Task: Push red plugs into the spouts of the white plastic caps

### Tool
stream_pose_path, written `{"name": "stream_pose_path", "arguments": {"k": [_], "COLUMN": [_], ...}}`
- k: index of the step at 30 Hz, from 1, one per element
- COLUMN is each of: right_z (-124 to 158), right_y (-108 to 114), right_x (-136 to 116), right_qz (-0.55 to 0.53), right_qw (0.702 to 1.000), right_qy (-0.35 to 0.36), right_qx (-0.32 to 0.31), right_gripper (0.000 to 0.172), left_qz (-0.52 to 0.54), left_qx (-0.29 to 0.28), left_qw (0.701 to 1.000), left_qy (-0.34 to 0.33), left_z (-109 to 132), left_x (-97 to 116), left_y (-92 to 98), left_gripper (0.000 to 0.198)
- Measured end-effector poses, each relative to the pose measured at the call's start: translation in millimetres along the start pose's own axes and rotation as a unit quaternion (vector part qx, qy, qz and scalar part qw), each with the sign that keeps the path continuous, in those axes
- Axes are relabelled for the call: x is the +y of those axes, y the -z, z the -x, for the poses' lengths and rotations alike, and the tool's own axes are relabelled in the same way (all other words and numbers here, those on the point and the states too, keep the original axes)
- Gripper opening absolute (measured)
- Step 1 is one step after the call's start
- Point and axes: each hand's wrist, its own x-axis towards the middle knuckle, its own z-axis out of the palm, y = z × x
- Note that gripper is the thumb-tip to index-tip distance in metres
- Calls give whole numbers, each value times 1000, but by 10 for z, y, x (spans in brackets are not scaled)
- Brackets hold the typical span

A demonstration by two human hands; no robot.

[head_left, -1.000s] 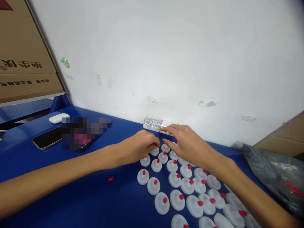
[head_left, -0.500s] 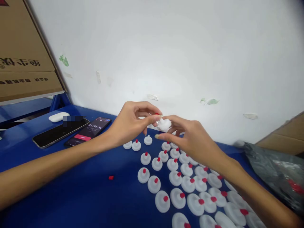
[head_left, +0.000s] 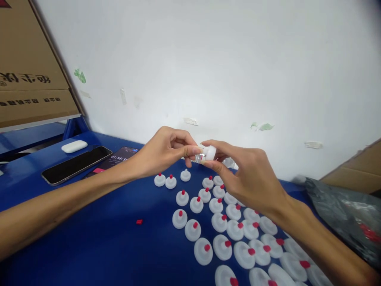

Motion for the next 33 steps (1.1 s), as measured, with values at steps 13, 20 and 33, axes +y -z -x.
{"name": "stream_pose_path", "arguments": {"k": [13,20,33], "right_z": [13,37,25], "right_y": [44,-6,9], "right_x": [46,176,200], "right_qz": [1,112,98], "right_qw": [997,979,978], "right_qy": [14,-16,-37], "right_qx": [-71,-171,-179], "right_gripper": [34,52,46], "left_qz": [17,-88,-338], "left_qx": [-25,-40,-146], "left_qw": [999,993,929], "left_qy": [45,60,-23], "left_z": [61,-11,51], "left_x": [4,-122,-368], "left_y": [-40,-56,-131], "left_gripper": [24,25,15]}}
